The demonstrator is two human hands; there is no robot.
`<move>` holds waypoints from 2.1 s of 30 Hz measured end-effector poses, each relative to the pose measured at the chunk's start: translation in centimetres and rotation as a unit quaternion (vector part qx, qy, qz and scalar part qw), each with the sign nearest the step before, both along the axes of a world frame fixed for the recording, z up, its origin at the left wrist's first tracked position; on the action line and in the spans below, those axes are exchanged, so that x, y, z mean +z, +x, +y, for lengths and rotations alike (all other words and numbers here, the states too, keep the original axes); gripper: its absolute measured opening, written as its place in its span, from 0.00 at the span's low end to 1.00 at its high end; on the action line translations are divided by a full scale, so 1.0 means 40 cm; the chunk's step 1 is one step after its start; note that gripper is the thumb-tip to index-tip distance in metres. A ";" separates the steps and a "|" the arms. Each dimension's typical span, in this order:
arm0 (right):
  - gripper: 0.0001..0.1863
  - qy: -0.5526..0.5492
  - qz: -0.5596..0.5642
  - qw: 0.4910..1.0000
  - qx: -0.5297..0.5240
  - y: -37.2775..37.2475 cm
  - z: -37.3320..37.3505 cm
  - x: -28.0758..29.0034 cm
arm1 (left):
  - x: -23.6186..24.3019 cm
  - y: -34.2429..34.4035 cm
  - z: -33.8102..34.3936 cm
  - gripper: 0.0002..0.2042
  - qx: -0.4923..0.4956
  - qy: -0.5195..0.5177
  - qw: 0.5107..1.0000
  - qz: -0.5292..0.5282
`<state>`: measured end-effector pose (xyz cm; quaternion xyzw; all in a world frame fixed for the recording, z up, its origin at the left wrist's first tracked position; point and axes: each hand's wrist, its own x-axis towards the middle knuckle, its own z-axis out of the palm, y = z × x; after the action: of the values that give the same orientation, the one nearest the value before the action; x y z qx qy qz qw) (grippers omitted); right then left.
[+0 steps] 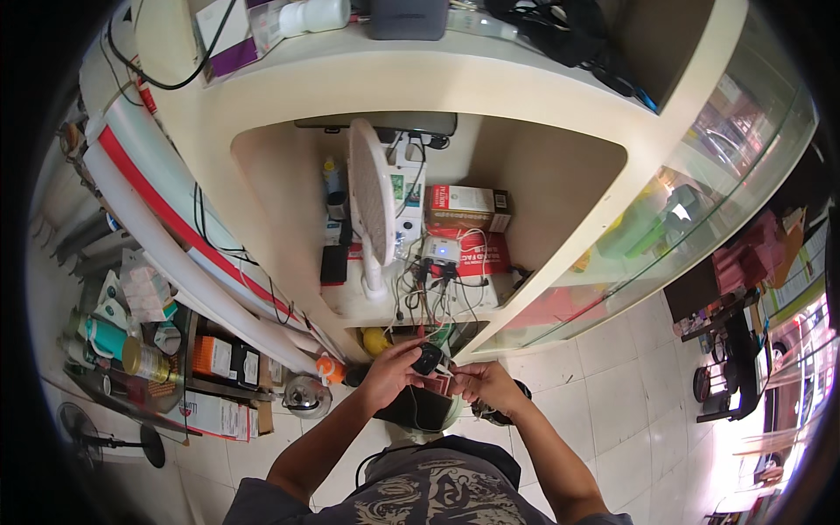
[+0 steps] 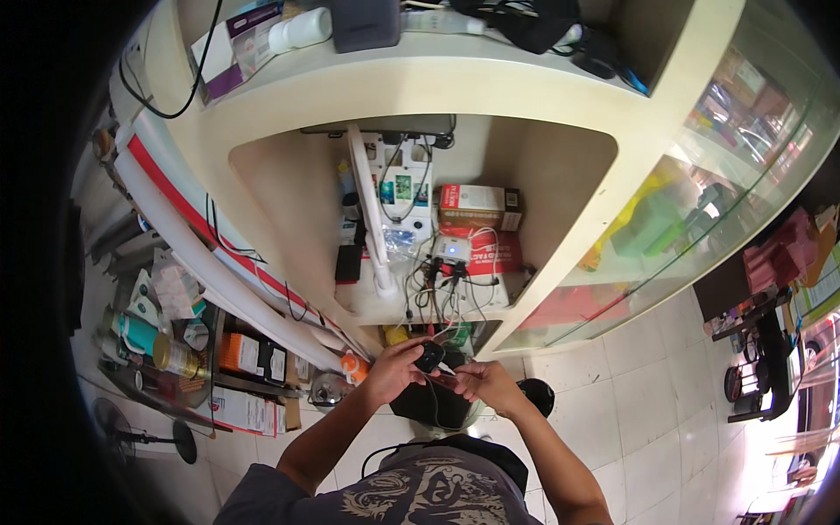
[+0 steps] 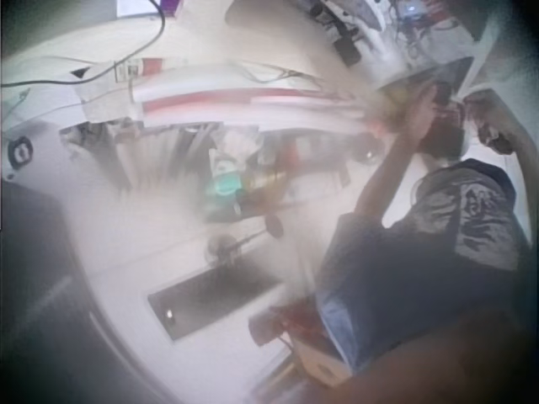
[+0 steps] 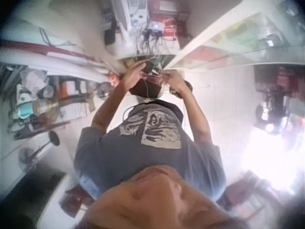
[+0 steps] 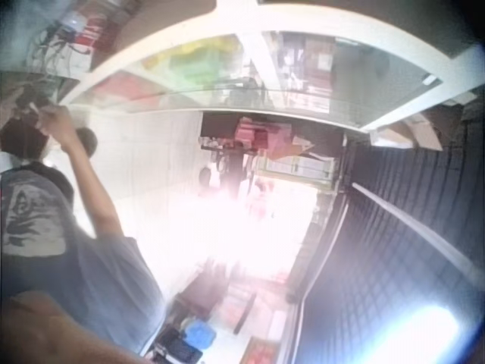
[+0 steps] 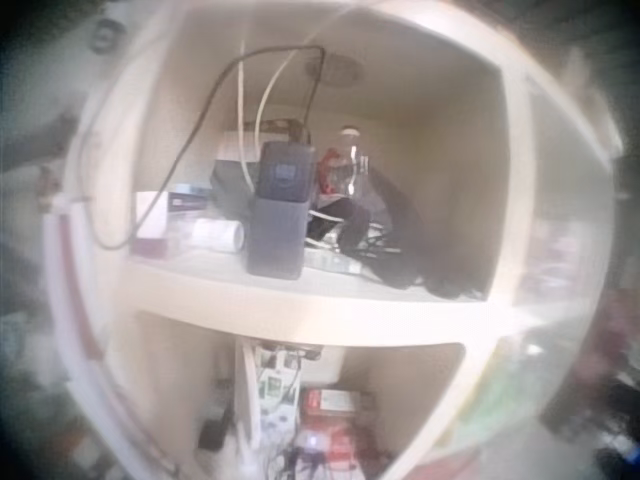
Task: The person retrieves a headlight assembly and tools from a workshop, walks to a white sedan, and installs the headlight into the dashboard area. The person uses a screwdriver to secure the headlight and connects wiring while seated in the driver seat.
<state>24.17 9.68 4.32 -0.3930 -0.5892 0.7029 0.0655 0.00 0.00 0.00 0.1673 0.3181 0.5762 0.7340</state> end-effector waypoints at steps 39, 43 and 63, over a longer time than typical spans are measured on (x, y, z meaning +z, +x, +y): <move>0.12 0.269 0.015 0.961 0.063 -0.387 -0.028 -0.228 | -0.160 -0.312 0.318 0.33 0.486 -0.163 0.820 0.256; 0.12 0.342 0.004 0.940 0.016 -0.493 -0.011 -0.244 | -0.136 -0.344 0.321 0.29 0.359 -0.105 0.840 0.393; 0.14 0.156 -0.639 0.753 0.027 1.053 -0.444 -0.861 | -0.024 0.104 0.155 0.29 0.207 0.240 0.593 0.740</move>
<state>66.29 -8.10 -30.13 -0.7186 -0.6057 0.1887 -0.2850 4.15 6.20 -0.95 0.6363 0.6279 0.4463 0.0406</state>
